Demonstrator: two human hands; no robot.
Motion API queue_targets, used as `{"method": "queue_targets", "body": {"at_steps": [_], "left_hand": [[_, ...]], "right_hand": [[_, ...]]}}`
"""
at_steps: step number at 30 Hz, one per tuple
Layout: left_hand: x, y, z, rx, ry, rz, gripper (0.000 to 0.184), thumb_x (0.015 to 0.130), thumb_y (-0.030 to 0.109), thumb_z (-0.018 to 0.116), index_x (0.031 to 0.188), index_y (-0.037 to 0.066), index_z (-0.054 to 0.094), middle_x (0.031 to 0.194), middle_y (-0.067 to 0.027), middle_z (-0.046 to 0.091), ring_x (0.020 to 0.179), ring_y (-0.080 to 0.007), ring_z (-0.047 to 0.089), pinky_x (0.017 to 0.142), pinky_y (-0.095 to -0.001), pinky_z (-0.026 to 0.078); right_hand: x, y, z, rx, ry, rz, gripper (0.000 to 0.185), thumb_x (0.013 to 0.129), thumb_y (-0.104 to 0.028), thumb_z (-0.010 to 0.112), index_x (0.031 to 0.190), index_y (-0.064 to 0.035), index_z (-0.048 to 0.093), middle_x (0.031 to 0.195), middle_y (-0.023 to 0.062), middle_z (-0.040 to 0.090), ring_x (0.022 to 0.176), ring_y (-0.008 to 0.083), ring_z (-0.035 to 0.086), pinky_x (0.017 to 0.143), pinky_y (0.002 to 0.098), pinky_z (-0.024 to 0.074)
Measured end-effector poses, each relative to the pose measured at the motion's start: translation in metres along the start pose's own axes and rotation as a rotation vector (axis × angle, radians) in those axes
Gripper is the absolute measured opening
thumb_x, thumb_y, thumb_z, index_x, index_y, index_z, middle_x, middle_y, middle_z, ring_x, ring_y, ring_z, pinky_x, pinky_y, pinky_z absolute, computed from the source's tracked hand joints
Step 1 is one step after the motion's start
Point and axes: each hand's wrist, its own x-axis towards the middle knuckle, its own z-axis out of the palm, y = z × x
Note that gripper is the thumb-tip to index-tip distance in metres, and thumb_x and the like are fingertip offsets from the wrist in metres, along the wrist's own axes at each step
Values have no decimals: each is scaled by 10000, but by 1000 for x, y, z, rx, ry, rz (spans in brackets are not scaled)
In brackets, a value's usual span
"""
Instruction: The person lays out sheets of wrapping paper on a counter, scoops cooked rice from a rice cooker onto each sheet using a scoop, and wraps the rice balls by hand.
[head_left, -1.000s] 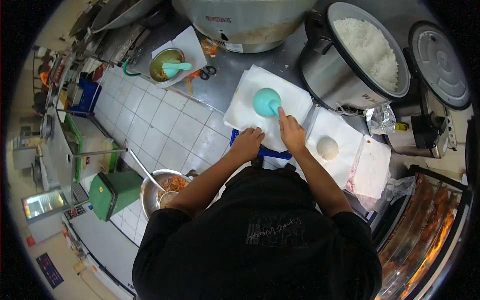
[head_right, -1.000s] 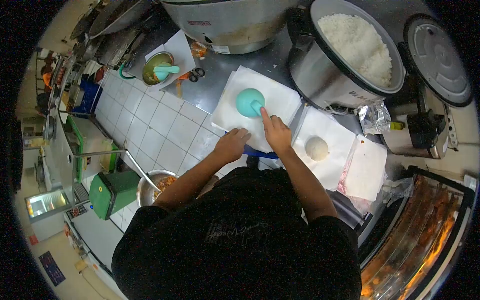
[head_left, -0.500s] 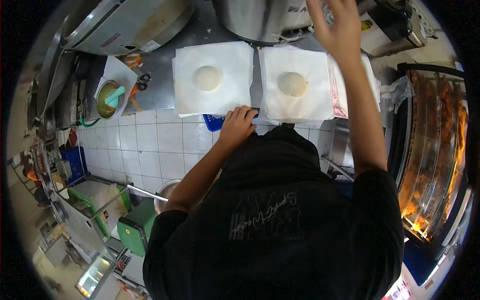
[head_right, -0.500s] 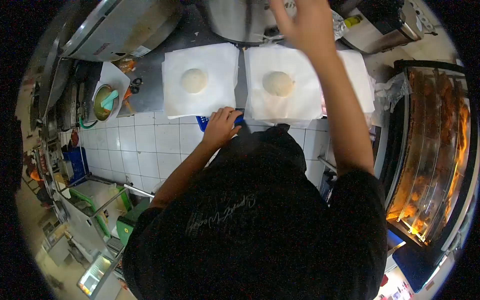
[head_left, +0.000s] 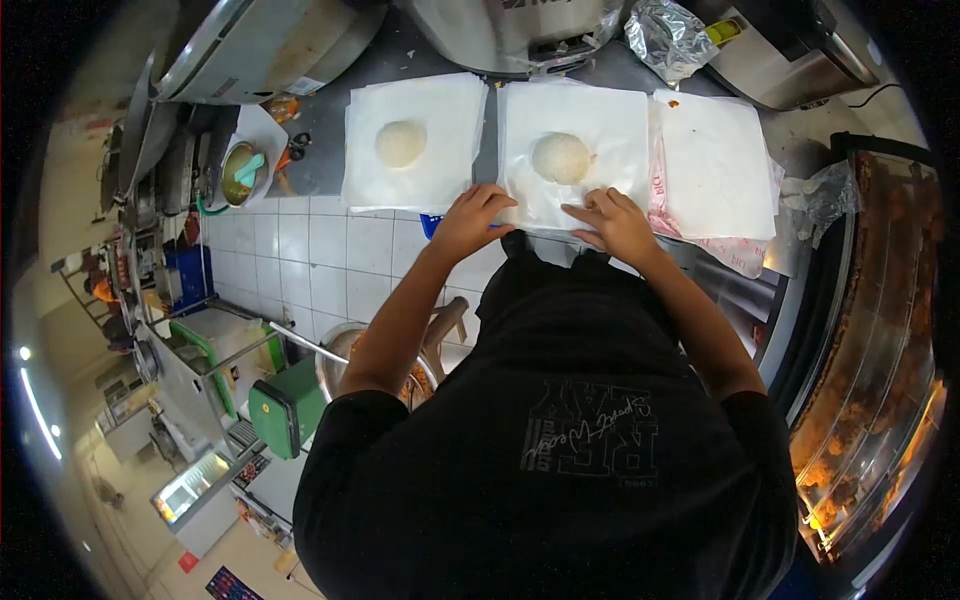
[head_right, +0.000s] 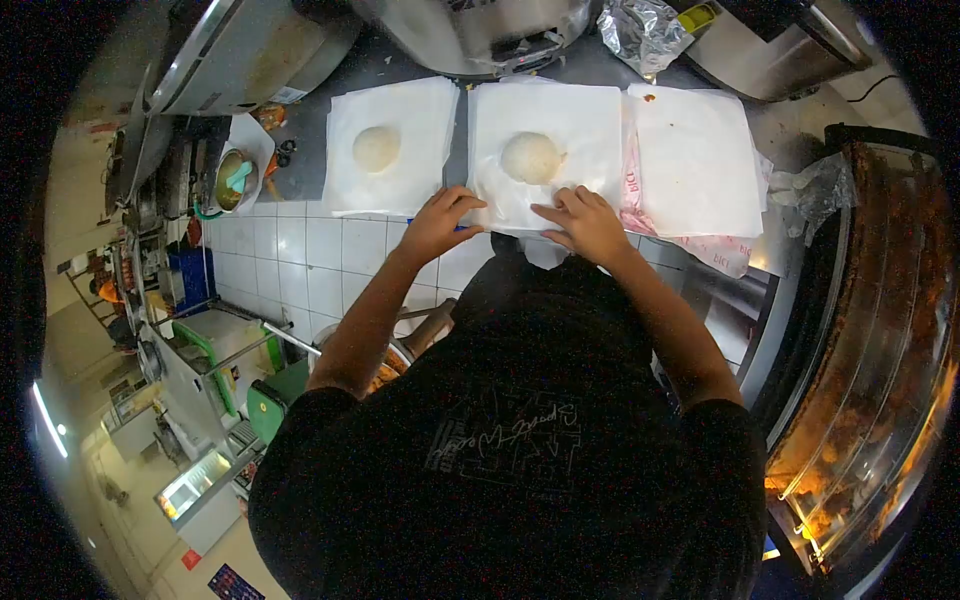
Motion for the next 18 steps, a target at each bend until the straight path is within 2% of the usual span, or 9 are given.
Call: {"method": "queue_targets", "body": {"at_steps": [7, 9, 10, 13, 15, 17, 18], "left_hand": [[3, -7, 6, 53, 51, 31, 271, 824, 153, 729, 1073, 87, 644, 1116, -84, 564, 1041, -289, 588, 905, -399, 505], [5, -17, 16, 90, 71, 53, 161, 825, 143, 707, 963, 91, 642, 1025, -59, 566, 1010, -277, 588, 859, -413, 511], [12, -20, 12, 64, 75, 97, 157, 820, 138, 707, 957, 94, 643, 1016, -56, 569, 995, -276, 590, 846, -411, 511], [15, -22, 3, 30, 25, 163, 152, 815, 126, 704, 952, 100, 645, 986, -57, 574, 956, -281, 592, 828, -409, 508], [20, -25, 2, 102, -3, 231, 204, 798, 131, 724, 983, 108, 641, 1015, -59, 571, 965, -289, 586, 834, -411, 512], [26, -1, -19, 50, -62, 219, 326, 752, 151, 781, 1039, 121, 628, 1092, -51, 552, 1029, -279, 577, 864, -410, 518], [29, 5, -24, 56, -79, 250, 328, 753, 158, 782, 1039, 122, 627, 1105, -51, 551, 1022, -275, 582, 865, -408, 516]], "right_hand": [[-2, 12, 20, 43, 76, -38, 335, 815, -220, 728, 1148, -248, 728, 900, 27, 516, 843, 209, 559, 699, 351, 513], [-6, 21, 29, 35, 124, -52, 321, 824, -218, 723, 1143, -247, 729, 882, 35, 515, 829, 207, 554, 679, 351, 504], [-2, 19, 18, 54, 114, -23, 302, 835, -229, 718, 1136, -249, 731, 868, 40, 513, 822, 212, 550, 671, 354, 499], [-2, 10, 14, 70, 46, 30, 270, 859, -277, 703, 1126, -242, 730, 847, 50, 507, 806, 232, 543, 672, 375, 492], [-3, 5, 4, 80, 27, 35, 298, 865, -312, 694, 1150, -227, 716, 881, 63, 514, 844, 247, 550, 705, 392, 489], [-6, 2, 3, 56, 56, 34, 296, 866, -317, 696, 1148, -230, 717, 908, 67, 521, 869, 257, 552, 731, 389, 484], [-9, 0, 2, 50, 58, 56, 298, 863, -317, 699, 1147, -229, 718, 914, 70, 522, 872, 261, 552, 737, 391, 482]]}}
